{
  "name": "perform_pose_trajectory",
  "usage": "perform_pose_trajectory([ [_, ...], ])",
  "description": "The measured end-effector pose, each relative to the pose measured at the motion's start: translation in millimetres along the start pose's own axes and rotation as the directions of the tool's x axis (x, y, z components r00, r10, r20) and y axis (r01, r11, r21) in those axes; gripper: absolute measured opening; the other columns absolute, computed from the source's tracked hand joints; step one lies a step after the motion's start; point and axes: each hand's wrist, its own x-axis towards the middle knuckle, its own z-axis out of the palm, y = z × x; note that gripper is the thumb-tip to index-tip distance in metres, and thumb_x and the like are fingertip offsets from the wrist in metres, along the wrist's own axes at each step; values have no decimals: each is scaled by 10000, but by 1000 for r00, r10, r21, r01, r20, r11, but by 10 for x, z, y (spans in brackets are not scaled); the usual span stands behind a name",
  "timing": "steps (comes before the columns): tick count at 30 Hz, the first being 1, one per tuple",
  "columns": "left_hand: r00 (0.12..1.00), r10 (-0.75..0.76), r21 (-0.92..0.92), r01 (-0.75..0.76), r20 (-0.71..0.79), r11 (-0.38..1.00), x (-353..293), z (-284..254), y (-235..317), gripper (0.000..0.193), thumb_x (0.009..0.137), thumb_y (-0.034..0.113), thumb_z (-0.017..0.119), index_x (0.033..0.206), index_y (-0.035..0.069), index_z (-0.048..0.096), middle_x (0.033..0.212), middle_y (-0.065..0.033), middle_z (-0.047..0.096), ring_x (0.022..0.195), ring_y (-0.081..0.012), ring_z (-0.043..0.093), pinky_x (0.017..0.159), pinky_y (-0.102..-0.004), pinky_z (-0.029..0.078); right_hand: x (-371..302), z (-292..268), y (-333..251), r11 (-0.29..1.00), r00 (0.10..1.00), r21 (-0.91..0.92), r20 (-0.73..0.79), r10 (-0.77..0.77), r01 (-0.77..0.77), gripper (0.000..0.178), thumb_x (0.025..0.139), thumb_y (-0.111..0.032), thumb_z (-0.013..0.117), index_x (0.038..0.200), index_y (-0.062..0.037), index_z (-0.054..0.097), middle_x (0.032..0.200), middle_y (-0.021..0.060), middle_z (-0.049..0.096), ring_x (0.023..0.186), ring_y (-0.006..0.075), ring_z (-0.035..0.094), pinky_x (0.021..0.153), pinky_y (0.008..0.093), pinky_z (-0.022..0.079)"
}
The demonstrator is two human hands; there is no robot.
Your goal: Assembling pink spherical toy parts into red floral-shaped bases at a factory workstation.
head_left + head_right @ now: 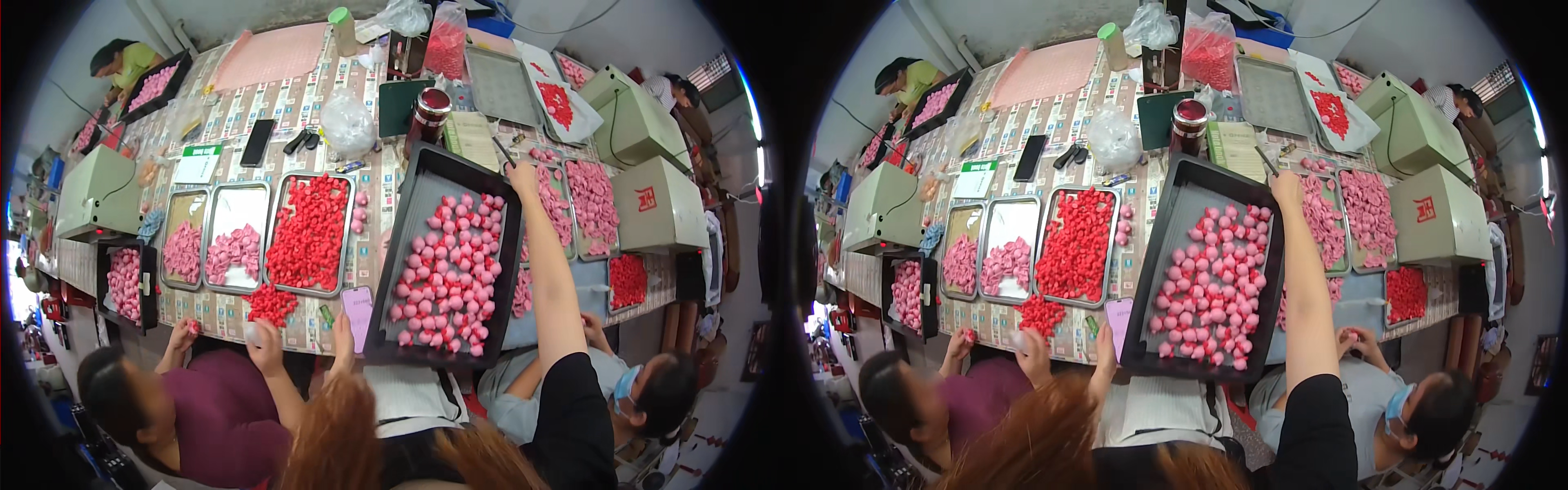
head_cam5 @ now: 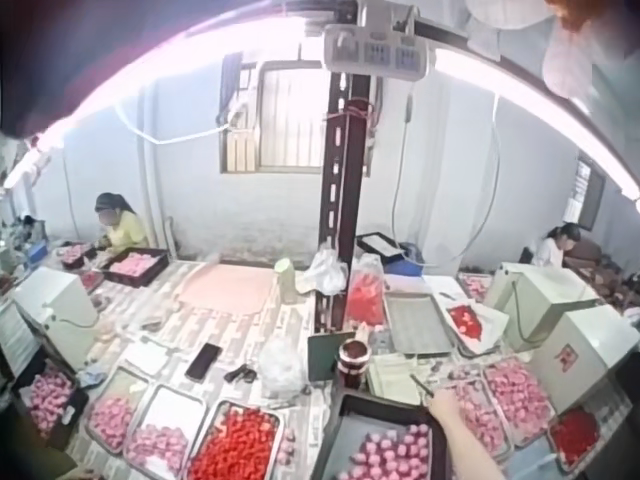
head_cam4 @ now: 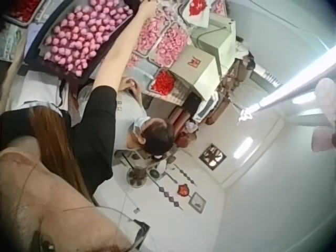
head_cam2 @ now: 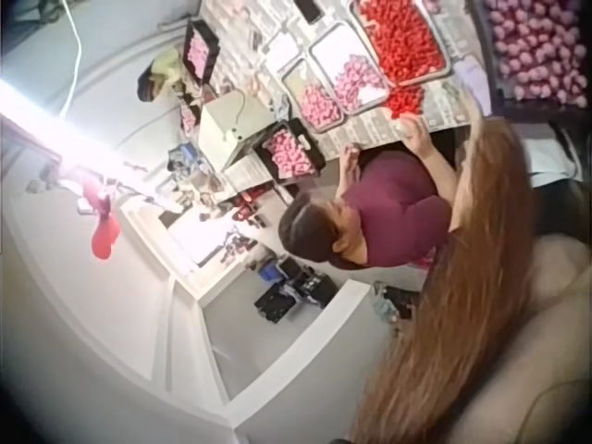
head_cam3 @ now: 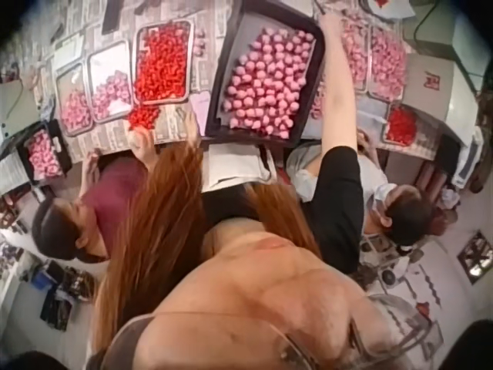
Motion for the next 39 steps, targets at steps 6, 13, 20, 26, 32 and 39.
perform_pose_trajectory([
  [6,991,119,714,-39,-62,699,-39,-53,186,380,899,241,374,1166,-21,441,1086,-150,514,1013,-208,475,882,-295,352,646,454,29,980,986,-137,103,-128,141,417,692,-334,599,887,34,606,876,237,594,857,349,578,749,405,456],
  [13,974,-180,227,207,-134,951,-21,105,246,367,906,253,370,1167,9,452,1064,-105,531,951,-148,508,840,-258,380,776,430,-179,989,931,136,348,-108,64,468,563,-333,692,781,72,601,666,152,594,564,241,576,537,342,452],
  [20,996,-8,361,40,-90,932,-25,201,111,363,893,212,376,1151,-34,443,1089,-140,516,1013,-204,480,878,-280,359,1298,891,331,967,924,228,381,22,-117,302,598,-258,657,675,33,630,603,134,595,506,187,553,459,312,417],
  [26,991,80,571,-5,-107,821,-134,207,142,348,876,203,409,1120,-33,485,1075,-166,531,1025,-236,486,891,-304,356,870,330,-228,799,991,599,131,-29,-55,199,637,-166,609,695,24,611,602,82,579,459,163,503,414,320,364],
  [32,973,149,555,-27,-177,832,-340,392,359,342,873,187,416,1135,-26,466,1079,-153,527,1023,-219,481,891,-286,348,725,-234,-572,622,992,782,34,-119,48,191,724,-143,570,862,-13,544,545,-8,441,401,80,370,346,248,272],
  [39,974,85,449,19,-211,893,-282,12,53,330,877,193,411,1128,-15,462,1043,-123,530,984,-194,483,871,-279,357,1199,641,-138,947,957,308,289,-6,-87,149,695,-159,575,660,-17,550,481,44,455,393,155,420,346,302,304],
])
